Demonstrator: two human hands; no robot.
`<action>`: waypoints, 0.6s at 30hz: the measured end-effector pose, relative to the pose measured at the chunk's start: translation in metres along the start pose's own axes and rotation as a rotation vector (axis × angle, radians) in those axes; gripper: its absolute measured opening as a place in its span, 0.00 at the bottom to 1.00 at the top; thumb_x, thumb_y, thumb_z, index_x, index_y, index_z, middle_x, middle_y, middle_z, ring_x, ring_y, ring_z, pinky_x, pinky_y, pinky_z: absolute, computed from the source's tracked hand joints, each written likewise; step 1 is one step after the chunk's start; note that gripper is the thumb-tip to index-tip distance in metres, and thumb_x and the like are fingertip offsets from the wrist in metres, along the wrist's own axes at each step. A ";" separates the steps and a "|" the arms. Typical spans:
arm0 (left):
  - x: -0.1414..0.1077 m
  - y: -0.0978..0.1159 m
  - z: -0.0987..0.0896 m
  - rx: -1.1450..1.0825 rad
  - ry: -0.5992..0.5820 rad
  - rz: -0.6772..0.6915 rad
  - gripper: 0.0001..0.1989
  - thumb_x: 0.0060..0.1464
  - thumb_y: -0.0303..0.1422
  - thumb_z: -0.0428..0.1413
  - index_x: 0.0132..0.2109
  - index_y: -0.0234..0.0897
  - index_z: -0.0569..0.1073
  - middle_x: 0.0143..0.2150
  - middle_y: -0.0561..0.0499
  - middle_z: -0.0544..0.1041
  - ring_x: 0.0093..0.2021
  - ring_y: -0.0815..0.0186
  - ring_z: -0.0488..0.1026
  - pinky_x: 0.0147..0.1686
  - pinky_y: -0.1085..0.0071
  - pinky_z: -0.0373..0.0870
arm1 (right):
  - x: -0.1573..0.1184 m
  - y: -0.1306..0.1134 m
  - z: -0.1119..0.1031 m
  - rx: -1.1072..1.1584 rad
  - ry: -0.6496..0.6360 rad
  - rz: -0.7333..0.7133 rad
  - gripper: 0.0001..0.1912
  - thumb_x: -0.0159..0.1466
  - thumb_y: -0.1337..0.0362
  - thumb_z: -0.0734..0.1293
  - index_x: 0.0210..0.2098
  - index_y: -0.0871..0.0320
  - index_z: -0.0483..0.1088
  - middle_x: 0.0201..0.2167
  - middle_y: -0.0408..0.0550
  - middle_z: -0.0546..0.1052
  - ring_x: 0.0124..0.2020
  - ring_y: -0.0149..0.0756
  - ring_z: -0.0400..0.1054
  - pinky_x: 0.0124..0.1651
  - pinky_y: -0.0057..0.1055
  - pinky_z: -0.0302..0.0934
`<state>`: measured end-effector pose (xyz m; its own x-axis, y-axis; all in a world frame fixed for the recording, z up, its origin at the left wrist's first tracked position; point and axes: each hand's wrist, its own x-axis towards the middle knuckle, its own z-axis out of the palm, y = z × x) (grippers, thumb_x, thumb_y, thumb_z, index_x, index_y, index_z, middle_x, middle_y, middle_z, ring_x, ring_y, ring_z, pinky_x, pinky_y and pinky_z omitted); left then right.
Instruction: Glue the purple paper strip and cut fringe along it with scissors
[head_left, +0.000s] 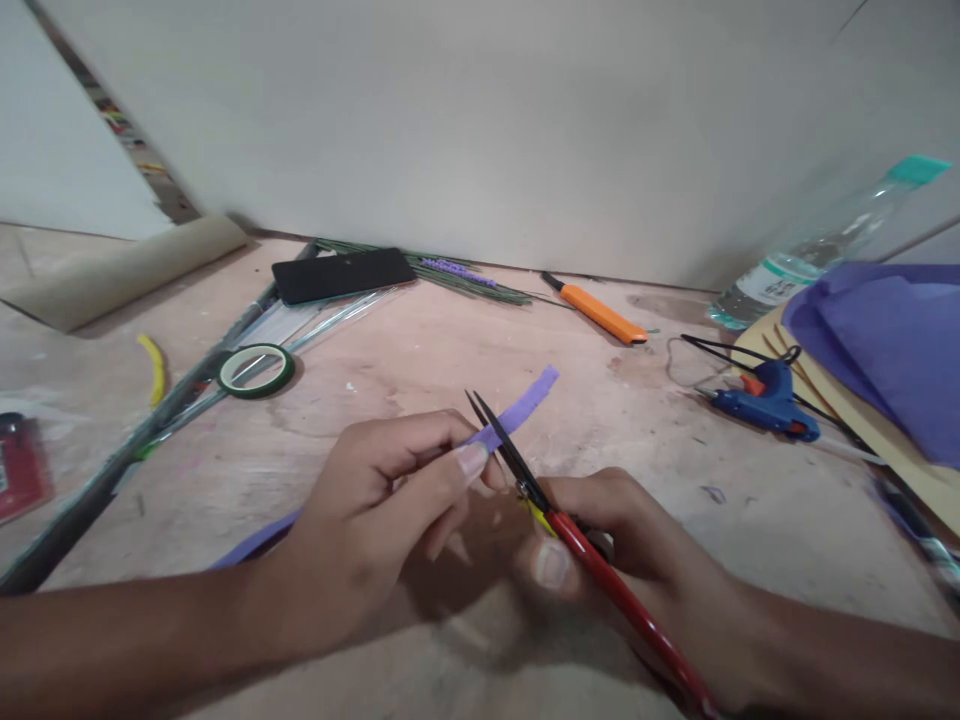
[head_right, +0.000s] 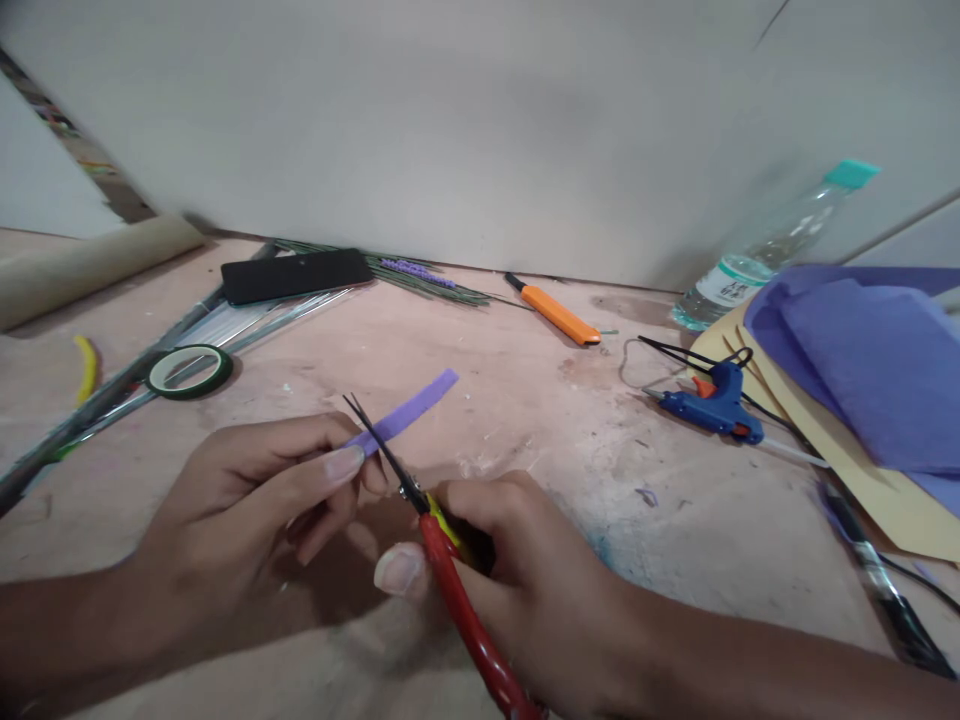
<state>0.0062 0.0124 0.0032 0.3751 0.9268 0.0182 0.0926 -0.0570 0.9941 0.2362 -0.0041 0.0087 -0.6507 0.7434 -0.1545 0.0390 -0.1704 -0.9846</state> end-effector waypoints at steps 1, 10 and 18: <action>0.000 0.000 0.000 0.003 0.012 0.009 0.17 0.72 0.37 0.56 0.34 0.39 0.79 0.20 0.59 0.67 0.21 0.72 0.63 0.22 0.76 0.59 | 0.000 0.000 0.000 0.002 -0.011 -0.008 0.22 0.78 0.45 0.70 0.40 0.57 0.81 0.35 0.45 0.75 0.36 0.36 0.68 0.46 0.32 0.67; 0.004 0.007 0.001 0.092 0.026 0.042 0.21 0.71 0.36 0.54 0.27 0.38 0.74 0.18 0.58 0.68 0.19 0.74 0.62 0.19 0.77 0.57 | -0.006 0.006 -0.002 -0.027 -0.023 0.014 0.22 0.78 0.43 0.68 0.46 0.57 0.79 0.37 0.46 0.74 0.37 0.36 0.65 0.41 0.32 0.63; 0.000 0.005 0.003 0.082 -0.002 0.038 0.17 0.71 0.34 0.54 0.32 0.39 0.78 0.16 0.61 0.68 0.17 0.74 0.62 0.18 0.80 0.57 | -0.001 -0.003 0.001 0.004 -0.038 0.027 0.23 0.79 0.44 0.69 0.47 0.58 0.83 0.42 0.49 0.81 0.45 0.42 0.75 0.50 0.35 0.70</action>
<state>0.0092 0.0110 0.0078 0.3814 0.9227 0.0558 0.1536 -0.1227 0.9805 0.2364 -0.0051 0.0115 -0.6778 0.7135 -0.1773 0.0536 -0.1925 -0.9798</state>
